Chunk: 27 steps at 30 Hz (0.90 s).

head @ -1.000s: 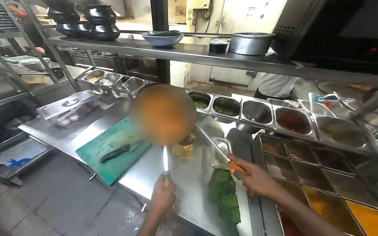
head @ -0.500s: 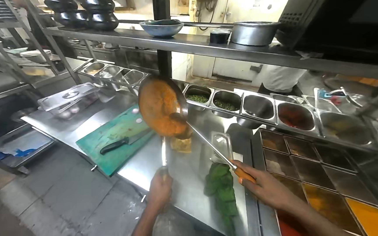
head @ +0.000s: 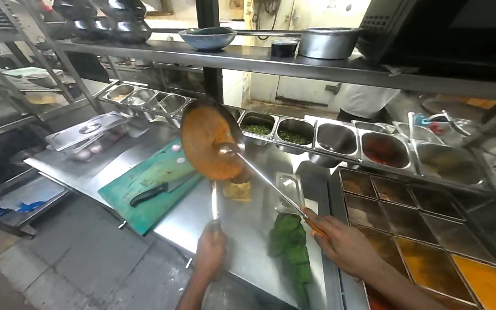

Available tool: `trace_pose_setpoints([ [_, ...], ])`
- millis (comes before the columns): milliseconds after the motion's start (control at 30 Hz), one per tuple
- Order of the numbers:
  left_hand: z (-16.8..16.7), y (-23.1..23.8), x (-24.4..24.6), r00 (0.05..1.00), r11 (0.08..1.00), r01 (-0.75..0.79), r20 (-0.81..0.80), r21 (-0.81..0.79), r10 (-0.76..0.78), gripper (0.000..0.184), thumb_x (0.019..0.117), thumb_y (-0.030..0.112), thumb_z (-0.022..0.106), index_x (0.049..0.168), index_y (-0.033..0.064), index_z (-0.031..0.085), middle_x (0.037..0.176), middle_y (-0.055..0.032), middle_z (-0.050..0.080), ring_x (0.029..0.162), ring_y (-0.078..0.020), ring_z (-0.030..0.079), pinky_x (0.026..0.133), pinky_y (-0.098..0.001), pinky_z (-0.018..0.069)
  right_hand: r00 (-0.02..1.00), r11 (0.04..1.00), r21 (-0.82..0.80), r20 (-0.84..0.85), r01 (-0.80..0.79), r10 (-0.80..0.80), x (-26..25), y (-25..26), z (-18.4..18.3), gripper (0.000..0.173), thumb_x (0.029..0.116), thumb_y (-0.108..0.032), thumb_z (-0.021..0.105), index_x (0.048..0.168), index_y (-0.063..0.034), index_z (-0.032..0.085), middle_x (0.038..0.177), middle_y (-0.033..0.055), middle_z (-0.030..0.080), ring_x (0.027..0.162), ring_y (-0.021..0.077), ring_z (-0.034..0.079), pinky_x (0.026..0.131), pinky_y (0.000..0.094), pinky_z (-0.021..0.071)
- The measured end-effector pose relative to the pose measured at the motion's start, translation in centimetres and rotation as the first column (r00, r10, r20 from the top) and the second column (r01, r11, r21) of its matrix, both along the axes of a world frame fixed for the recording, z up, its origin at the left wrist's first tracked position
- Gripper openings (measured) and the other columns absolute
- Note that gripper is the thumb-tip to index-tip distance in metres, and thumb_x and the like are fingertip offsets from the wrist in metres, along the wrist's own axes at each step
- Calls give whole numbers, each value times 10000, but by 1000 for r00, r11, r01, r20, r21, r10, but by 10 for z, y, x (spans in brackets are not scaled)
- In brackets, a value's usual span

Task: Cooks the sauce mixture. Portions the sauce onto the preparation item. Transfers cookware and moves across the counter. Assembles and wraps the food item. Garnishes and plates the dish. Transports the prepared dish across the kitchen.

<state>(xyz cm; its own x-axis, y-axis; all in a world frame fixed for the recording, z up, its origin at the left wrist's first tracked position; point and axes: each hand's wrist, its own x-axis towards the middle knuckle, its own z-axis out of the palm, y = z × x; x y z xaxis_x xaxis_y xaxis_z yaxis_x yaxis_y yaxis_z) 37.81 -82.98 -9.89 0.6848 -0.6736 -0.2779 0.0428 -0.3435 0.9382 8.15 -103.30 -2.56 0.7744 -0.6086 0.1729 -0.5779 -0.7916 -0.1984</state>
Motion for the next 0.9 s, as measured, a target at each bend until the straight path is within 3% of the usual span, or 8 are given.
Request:
trace_pose_setpoints([
  [133, 3, 0, 1, 1000, 1000, 0, 9, 25, 0, 364, 964, 174, 625, 1295, 60, 527, 796, -88, 630, 482, -184, 594, 436, -361, 551, 1000, 975, -223, -21, -17, 13, -4, -4, -15, 546, 981, -334, 490, 1518, -428, 476, 997, 115, 698, 639, 306, 685, 502, 516, 553],
  [367, 0, -1, 0, 999, 998, -6, 43, 57, 3, 392, 948, 197, 624, 1313, 85, 538, 798, -84, 639, 489, -183, 601, 447, -369, 556, 998, 905, -424, -64, -29, 2, -16, -15, -1, 578, 927, -243, 544, 1477, -421, 525, 951, 144, 684, 584, 328, 662, 439, 489, 514],
  [467, -4, -1, 1, 997, 999, -17, 78, 49, 13, 401, 931, 196, 630, 1308, 90, 547, 801, -83, 641, 492, -184, 603, 450, -377, 558, 997, 955, -296, -73, -14, -8, -19, -17, 5, 544, 954, -302, 540, 1478, -444, 518, 1004, 135, 702, 661, 338, 693, 500, 530, 546],
  [567, -5, 1, 0, 995, 999, -6, 97, 53, 1, 427, 938, 218, 631, 1335, 92, 538, 830, -90, 651, 516, -192, 616, 474, -396, 569, 1000, 1000, -13, -24, 14, -15, -21, -22, 5, 527, 969, -398, 548, 1494, -418, 515, 1110, 112, 715, 873, 337, 719, 692, 589, 582],
  [667, -5, 2, -1, 997, 999, -3, 82, 43, -1, 423, 944, 212, 623, 1337, 85, 529, 847, -97, 649, 524, -199, 620, 475, -395, 570, 998, 974, 225, 57, 12, -26, -10, -25, 8, 549, 974, -397, 541, 1518, -325, 514, 1253, 65, 709, 1081, 274, 700, 929, 561, 554],
  [700, -5, 1, -1, 997, 999, -4, 78, 42, 1, 417, 947, 213, 624, 1333, 85, 531, 846, -97, 649, 522, -198, 620, 472, -393, 571, 998, 954, 298, 51, 22, -39, -6, -25, 12, 557, 977, -386, 546, 1528, -316, 502, 1287, 62, 698, 1107, 264, 692, 964, 553, 537],
  [800, -7, 0, -2, 997, 999, -12, 81, 45, 8, 410, 948, 216, 629, 1325, 84, 539, 828, -91, 652, 531, -197, 625, 479, -392, 570, 999, 917, 395, -19, 46, -42, -1, -20, 20, 571, 972, -385, 561, 1536, -371, 472, 1254, 69, 705, 1075, 274, 695, 944, 558, 539],
  [900, -10, -1, -3, 994, 998, -8, 112, 58, 2, 407, 942, 221, 629, 1319, 93, 544, 809, -84, 652, 524, -194, 622, 483, -394, 569, 994, 939, 345, -103, 15, 22, -6, -9, 32, 593, 972, -374, 567, 1552, -366, 448, 1246, 94, 710, 1085, 316, 695, 944, 587, 534],
])
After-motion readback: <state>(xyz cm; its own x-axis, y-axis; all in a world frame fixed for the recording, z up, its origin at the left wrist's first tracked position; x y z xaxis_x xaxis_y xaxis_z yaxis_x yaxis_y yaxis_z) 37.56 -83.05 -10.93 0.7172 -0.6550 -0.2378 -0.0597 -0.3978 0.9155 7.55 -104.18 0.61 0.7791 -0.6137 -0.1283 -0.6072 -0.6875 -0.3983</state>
